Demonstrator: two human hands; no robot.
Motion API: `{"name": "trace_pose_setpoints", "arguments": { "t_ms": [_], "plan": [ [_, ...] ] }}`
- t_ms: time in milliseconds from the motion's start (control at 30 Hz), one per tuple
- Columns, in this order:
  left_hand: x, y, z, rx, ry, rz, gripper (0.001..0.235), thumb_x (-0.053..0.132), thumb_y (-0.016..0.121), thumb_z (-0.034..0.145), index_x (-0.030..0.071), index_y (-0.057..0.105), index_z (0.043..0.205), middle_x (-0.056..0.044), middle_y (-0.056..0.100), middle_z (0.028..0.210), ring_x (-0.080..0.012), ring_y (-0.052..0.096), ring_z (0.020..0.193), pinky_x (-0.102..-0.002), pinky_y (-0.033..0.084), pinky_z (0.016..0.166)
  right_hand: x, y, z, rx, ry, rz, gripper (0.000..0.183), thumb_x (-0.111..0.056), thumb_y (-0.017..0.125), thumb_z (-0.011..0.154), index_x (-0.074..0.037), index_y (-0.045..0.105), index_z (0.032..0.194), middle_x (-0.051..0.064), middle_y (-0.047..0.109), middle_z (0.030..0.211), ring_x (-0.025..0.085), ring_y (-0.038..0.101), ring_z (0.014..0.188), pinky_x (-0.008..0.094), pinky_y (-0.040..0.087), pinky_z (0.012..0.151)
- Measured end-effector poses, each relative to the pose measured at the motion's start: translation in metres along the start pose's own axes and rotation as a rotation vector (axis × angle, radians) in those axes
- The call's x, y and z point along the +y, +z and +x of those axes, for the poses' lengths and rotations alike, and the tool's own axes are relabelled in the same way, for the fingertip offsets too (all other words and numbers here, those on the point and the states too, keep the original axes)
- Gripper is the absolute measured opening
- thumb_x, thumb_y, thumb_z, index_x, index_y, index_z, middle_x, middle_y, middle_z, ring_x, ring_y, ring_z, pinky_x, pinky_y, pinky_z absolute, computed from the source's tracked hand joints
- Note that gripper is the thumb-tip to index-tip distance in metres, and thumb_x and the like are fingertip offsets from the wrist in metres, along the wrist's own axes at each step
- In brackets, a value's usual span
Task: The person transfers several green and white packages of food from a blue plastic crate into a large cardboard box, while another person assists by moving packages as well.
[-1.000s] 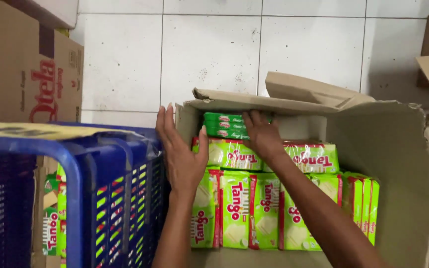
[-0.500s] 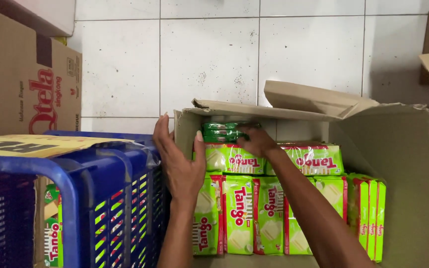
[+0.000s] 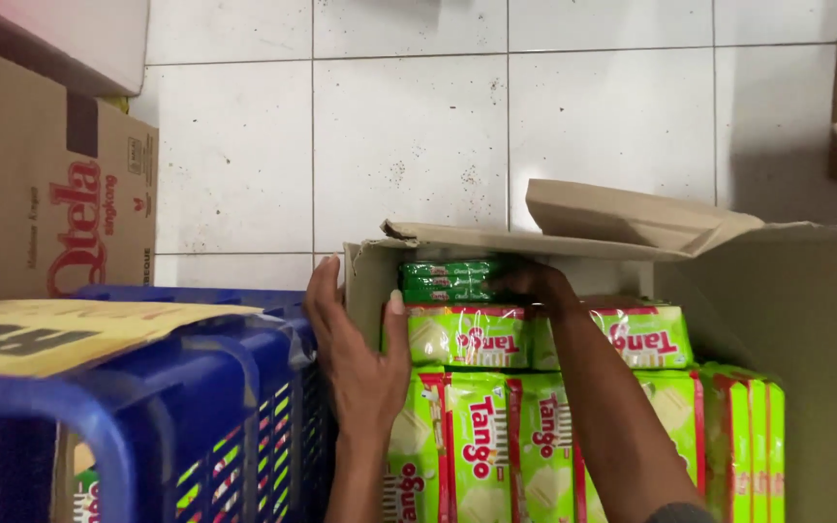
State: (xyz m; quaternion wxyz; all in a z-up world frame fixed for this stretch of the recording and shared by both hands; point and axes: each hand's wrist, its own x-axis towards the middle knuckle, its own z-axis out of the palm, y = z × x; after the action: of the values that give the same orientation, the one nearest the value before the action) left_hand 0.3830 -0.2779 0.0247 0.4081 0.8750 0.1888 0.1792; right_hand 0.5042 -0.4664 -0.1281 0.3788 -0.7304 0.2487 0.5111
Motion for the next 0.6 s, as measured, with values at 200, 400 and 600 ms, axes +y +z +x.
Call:
{"name": "trace_pose_setpoints", "arguments": {
  "t_ms": [200,400,600],
  "plan": [
    [-0.004,-0.001,-0.002,-0.020,0.049,0.018,0.053,0.026,0.052,0.097,0.003,0.032,0.140,-0.023,0.037,0.141,-0.0380,0.039,0.135,-0.048,0.036,0.111,0.029,0.020,0.042,-0.032,0.018,0.070,0.052,-0.027,0.080,0.074,-0.023,0.064,0.123,0.002,0.069,0.093,0.015,0.055,0.069,0.028,0.033,0.043],
    [-0.002,0.000,-0.001,-0.010,0.070,0.028,0.055,0.023,0.054,0.094,-0.002,0.033,0.139,-0.024,0.039,0.139,-0.0390,0.041,0.133,-0.047,0.034,0.113,0.052,0.014,0.075,-0.026,0.001,0.190,0.054,-0.025,0.079,0.073,-0.024,0.062,0.124,0.003,0.069,0.095,0.019,0.057,0.073,0.033,0.038,0.047],
    [-0.004,0.002,-0.002,-0.016,0.057,0.048,0.056,0.027,0.053,0.095,-0.001,0.033,0.139,-0.024,0.040,0.139,-0.0378,0.040,0.133,-0.047,0.035,0.112,0.067,0.011,0.107,-0.035,-0.030,0.297,0.057,-0.023,0.079,0.072,-0.024,0.061,0.126,0.005,0.069,0.096,0.023,0.059,0.077,0.038,0.043,0.052]
  ]
}}
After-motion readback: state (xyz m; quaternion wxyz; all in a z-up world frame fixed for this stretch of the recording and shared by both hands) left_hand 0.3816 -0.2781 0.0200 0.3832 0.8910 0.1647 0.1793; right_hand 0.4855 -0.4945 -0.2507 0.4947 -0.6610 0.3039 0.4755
